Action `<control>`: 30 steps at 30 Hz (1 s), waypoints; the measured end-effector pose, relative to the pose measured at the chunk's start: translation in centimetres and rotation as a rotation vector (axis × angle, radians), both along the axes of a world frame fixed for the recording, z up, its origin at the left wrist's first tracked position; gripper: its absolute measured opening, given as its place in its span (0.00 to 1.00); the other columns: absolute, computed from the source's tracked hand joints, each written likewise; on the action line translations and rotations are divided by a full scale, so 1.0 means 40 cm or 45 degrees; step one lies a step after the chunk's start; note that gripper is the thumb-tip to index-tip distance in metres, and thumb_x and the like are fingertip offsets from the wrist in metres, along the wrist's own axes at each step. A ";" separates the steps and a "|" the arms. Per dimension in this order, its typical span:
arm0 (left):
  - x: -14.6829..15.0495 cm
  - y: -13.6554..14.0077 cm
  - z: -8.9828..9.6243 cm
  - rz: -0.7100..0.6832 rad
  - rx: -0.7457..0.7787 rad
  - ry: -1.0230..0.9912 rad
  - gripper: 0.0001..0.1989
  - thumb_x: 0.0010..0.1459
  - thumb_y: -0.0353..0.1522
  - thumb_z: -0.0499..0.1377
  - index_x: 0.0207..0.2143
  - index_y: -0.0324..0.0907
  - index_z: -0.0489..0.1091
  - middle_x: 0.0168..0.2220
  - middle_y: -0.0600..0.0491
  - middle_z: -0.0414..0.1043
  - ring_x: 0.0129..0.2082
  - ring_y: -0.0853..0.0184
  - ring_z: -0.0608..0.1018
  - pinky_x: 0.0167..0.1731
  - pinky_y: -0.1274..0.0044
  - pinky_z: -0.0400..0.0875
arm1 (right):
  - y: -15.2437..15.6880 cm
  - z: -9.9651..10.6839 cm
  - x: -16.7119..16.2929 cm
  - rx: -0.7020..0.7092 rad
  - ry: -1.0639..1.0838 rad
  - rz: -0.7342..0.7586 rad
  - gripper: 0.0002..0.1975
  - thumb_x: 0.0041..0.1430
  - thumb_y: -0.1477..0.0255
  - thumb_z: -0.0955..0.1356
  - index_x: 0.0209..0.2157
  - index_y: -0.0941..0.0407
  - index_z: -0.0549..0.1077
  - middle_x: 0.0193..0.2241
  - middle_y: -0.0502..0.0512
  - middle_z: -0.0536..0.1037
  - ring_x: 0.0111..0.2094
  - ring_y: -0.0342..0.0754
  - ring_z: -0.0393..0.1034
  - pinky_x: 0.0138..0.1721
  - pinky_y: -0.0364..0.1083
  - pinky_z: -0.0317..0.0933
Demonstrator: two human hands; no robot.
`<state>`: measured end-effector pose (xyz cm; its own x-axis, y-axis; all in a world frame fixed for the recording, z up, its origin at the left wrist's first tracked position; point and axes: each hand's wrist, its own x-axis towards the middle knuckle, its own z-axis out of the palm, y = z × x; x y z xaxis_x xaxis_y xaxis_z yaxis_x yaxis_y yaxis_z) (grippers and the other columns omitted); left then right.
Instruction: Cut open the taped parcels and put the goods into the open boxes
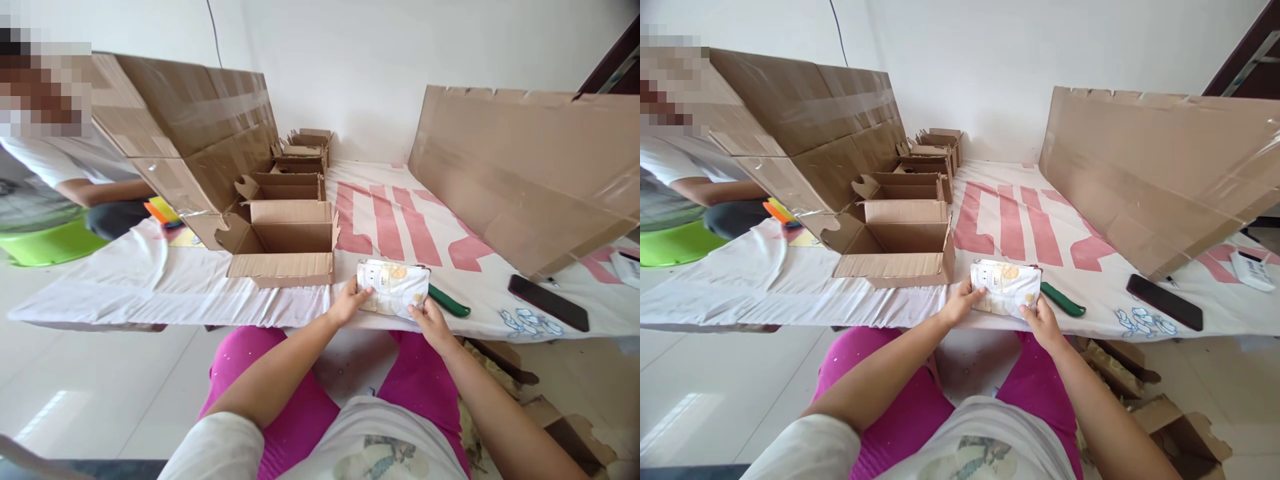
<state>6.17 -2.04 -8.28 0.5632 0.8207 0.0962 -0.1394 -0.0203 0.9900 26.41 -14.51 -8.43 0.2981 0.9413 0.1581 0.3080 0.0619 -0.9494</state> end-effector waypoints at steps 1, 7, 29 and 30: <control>0.001 0.000 -0.002 -0.017 -0.025 -0.029 0.30 0.52 0.48 0.62 0.51 0.37 0.66 0.52 0.43 0.72 0.52 0.55 0.73 0.52 0.67 0.65 | 0.000 -0.001 0.000 0.005 0.004 0.010 0.26 0.55 0.54 0.68 0.50 0.54 0.67 0.48 0.58 0.76 0.49 0.56 0.70 0.52 0.54 0.63; 0.005 0.001 0.011 0.034 -0.158 -0.071 0.29 0.48 0.48 0.65 0.45 0.37 0.68 0.47 0.43 0.75 0.47 0.57 0.75 0.48 0.68 0.68 | 0.003 0.000 0.000 0.027 -0.028 -0.023 0.26 0.56 0.55 0.67 0.53 0.54 0.66 0.49 0.58 0.75 0.51 0.56 0.69 0.53 0.54 0.62; 0.007 0.023 0.040 0.061 -0.484 -0.011 0.30 0.44 0.43 0.69 0.46 0.36 0.69 0.44 0.43 0.76 0.46 0.56 0.77 0.47 0.67 0.71 | 0.002 0.011 -0.014 -0.024 0.121 -0.030 0.37 0.47 0.41 0.65 0.50 0.54 0.68 0.43 0.61 0.77 0.39 0.57 0.73 0.36 0.52 0.68; 0.005 0.022 0.044 0.064 -0.509 -0.007 0.31 0.45 0.43 0.68 0.48 0.37 0.68 0.44 0.44 0.76 0.46 0.57 0.77 0.47 0.68 0.72 | 0.003 0.008 -0.015 -0.004 0.152 -0.027 0.39 0.45 0.41 0.67 0.52 0.53 0.66 0.46 0.62 0.75 0.41 0.58 0.72 0.36 0.52 0.68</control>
